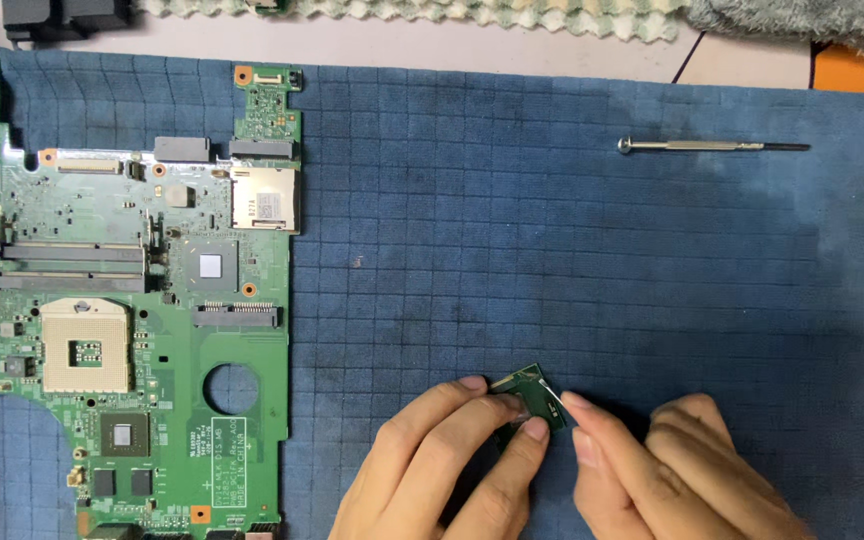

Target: The person uses a small metal tool to scrape and clean the surface of a small green circuit board. They repeatedly scrape the same area, flip the board over, and continue scraping the other side. The person then places the board down and continues scraping with the tool.

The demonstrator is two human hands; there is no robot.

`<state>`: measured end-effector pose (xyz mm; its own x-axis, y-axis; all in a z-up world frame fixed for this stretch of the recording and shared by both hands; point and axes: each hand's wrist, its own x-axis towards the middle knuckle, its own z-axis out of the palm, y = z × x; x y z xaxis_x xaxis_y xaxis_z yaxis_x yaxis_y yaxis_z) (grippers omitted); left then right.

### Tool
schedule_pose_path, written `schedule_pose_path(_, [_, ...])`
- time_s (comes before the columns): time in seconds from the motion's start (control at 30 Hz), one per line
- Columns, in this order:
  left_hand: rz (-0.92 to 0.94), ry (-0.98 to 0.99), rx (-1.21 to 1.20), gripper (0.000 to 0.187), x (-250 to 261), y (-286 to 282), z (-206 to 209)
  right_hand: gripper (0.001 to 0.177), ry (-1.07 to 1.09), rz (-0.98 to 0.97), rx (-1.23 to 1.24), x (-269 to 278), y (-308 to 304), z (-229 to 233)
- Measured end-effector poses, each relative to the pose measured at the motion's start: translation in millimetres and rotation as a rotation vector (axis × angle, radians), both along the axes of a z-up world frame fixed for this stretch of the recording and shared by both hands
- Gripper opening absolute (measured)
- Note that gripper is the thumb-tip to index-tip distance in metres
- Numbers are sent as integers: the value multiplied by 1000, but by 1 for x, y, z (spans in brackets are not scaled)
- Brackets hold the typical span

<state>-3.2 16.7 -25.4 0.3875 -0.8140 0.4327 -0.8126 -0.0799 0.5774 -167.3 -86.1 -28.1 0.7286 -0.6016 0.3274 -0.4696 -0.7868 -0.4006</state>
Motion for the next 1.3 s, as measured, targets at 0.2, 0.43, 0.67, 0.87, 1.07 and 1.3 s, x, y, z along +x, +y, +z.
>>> schedule_pose_path(0.2, [-43,7,5,24,2,4,-4,22,-69,44,-40,2,-3,-8])
schedule_pose_path(0.43, [-55,7,21,27,2,4,-3,19,-31,49,-14,4,-4,1])
schedule_pose_path(0.67, [-34,2,18,23,0,3,-1,19,-17,38,-10,3,-3,-1])
schedule_pose_path(0.87, [-35,10,18,22,1,2,1,22,-1,43,-5,0,-2,1])
schedule_pose_path(1.07, [-47,17,32,24,1,5,0,21,-27,62,-19,2,-3,1])
schedule_pose_path(1.3, [-18,18,23,17,0,2,3,19,-68,75,-35,5,-4,-3])
